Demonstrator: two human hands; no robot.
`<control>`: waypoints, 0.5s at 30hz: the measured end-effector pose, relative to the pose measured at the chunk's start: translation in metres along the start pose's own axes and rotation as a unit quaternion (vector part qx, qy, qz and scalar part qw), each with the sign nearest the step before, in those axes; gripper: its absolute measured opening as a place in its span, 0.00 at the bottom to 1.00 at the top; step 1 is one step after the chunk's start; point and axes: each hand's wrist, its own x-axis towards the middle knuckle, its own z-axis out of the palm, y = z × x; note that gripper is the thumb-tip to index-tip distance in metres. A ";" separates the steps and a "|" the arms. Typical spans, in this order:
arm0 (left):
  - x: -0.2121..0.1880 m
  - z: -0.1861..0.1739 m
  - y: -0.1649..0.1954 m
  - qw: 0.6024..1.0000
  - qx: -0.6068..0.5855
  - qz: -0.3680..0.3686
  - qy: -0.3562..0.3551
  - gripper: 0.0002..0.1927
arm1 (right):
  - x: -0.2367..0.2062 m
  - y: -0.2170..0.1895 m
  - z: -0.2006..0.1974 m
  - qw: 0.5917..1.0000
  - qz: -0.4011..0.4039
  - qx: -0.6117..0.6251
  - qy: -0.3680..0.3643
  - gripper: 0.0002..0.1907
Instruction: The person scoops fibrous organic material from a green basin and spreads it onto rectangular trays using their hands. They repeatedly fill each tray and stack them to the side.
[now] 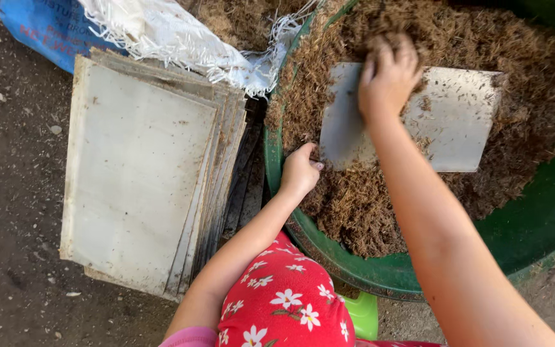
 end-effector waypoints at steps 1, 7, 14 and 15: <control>0.001 0.001 -0.002 1.000 -0.001 -0.015 -0.003 0.29 | -0.015 -0.007 0.003 1.000 -0.015 -0.002 0.015 0.22; 0.013 0.015 -0.035 0.995 -0.014 0.087 0.045 0.23 | -0.146 -0.029 0.010 0.972 -0.223 0.067 -0.036 0.25; 0.014 0.017 -0.048 0.999 -0.027 0.031 0.032 0.26 | -0.167 0.113 -0.029 0.970 -0.072 -0.179 -0.147 0.20; 0.013 0.016 -0.045 0.997 -0.044 0.045 0.038 0.27 | -0.161 0.140 -0.042 0.988 -0.037 -0.123 -0.083 0.27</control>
